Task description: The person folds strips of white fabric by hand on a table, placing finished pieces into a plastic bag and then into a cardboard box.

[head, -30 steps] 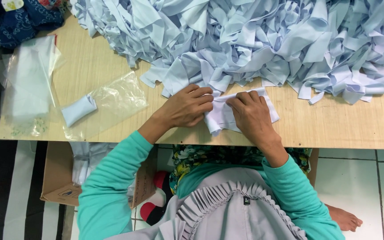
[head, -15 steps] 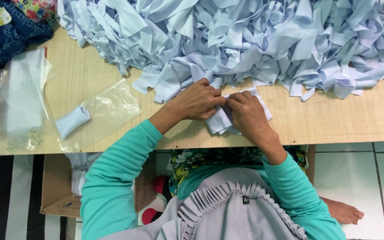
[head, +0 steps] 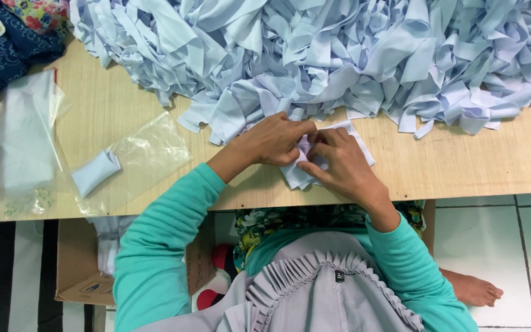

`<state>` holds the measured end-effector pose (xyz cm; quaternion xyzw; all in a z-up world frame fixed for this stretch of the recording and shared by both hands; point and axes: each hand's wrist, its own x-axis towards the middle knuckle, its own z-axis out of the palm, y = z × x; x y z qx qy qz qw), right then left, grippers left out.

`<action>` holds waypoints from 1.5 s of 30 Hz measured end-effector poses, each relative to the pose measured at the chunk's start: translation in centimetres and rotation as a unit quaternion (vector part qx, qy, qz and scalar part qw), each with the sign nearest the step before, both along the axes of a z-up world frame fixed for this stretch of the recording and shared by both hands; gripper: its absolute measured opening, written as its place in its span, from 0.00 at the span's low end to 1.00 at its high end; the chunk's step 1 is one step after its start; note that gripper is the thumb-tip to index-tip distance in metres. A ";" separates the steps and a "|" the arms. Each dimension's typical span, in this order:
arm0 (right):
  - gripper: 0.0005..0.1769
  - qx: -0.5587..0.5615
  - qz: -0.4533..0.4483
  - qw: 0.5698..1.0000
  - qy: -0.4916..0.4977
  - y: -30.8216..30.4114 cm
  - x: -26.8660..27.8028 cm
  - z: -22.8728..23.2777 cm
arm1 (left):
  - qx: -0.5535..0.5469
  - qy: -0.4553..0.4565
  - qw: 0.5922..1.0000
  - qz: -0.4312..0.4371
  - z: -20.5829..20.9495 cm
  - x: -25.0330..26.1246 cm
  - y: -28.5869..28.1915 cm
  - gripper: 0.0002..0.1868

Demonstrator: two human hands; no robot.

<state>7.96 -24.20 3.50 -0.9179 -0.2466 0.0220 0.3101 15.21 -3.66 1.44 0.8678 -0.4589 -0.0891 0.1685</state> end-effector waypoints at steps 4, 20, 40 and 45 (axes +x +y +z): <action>0.15 -0.029 -0.014 0.999 -0.022 -0.5 -0.2 -3.1 | -0.018 0.093 0.995 0.023 1.8 -0.1 -0.1 0.19; 0.17 -0.054 -0.229 0.968 -0.089 -9.7 -2.0 -4.2 | -0.104 0.312 0.941 0.082 1.2 -3.9 -1.1 0.21; 0.20 -0.049 -0.272 0.961 -0.008 -7.7 -2.0 -5.0 | -0.238 0.382 0.880 0.153 0.3 -7.6 -4.3 0.25; 0.17 0.007 -0.272 0.962 -0.035 -8.4 -2.7 -3.9 | -0.260 0.361 0.886 0.133 1.0 -7.8 -4.3 0.22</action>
